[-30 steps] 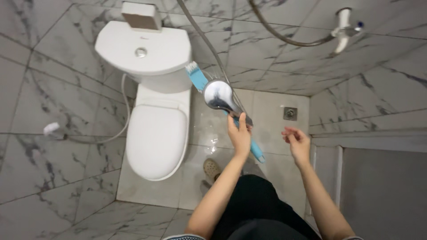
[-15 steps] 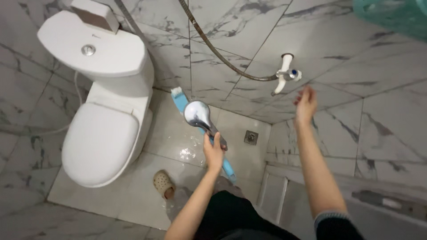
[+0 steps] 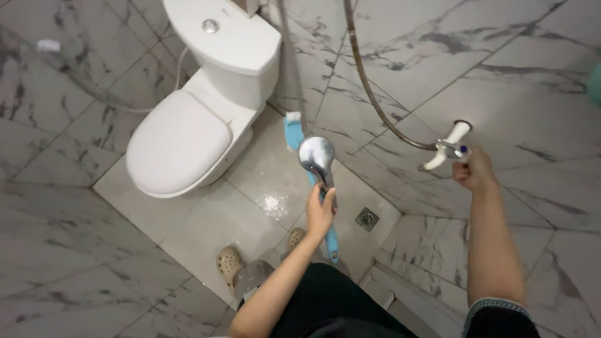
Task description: The person cleans the bathroom wall using a handheld shower head to wet the surface and a long-handled brush to scrub the tiles. They repeatedly wet and scrub the same wall area near the toilet.
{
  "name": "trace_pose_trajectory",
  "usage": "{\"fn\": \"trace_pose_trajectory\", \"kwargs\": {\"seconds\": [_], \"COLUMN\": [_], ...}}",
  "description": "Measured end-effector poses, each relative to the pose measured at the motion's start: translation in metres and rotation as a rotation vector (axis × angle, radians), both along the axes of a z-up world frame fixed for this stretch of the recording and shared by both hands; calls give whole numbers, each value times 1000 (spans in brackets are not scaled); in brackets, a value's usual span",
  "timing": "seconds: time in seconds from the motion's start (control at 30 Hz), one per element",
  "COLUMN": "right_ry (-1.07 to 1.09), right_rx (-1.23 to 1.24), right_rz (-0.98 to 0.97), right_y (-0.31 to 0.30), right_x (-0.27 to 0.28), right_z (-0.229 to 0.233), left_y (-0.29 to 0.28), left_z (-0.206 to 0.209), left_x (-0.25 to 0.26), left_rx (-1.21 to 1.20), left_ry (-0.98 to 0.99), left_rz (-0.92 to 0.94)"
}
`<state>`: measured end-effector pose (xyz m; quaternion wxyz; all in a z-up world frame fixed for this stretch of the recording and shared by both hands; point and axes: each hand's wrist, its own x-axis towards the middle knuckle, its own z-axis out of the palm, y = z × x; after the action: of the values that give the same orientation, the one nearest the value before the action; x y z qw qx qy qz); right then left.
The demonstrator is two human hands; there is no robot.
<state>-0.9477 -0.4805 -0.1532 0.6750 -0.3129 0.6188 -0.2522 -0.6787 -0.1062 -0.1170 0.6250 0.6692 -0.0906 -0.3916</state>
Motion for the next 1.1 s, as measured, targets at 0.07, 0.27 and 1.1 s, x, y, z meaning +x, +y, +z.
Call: {"fn": "trace_pose_trajectory", "kwargs": {"seconds": [0.07,0.27,1.1], "right_ry": [-253,-414,224], "right_rx": [-18,-361,-539], "right_rz": [-75,296,1035], "right_y": [21,213,325], "right_x": [-8,70,381], "right_z": [-2,-69,7], "left_y": [1,2,324], "left_z": [-2,-20,-160], "left_x": [-2,-1,184], "left_rx": [-1,-24,294], "left_ry": [7,-10,481], "left_rz": [10,8,396]}}
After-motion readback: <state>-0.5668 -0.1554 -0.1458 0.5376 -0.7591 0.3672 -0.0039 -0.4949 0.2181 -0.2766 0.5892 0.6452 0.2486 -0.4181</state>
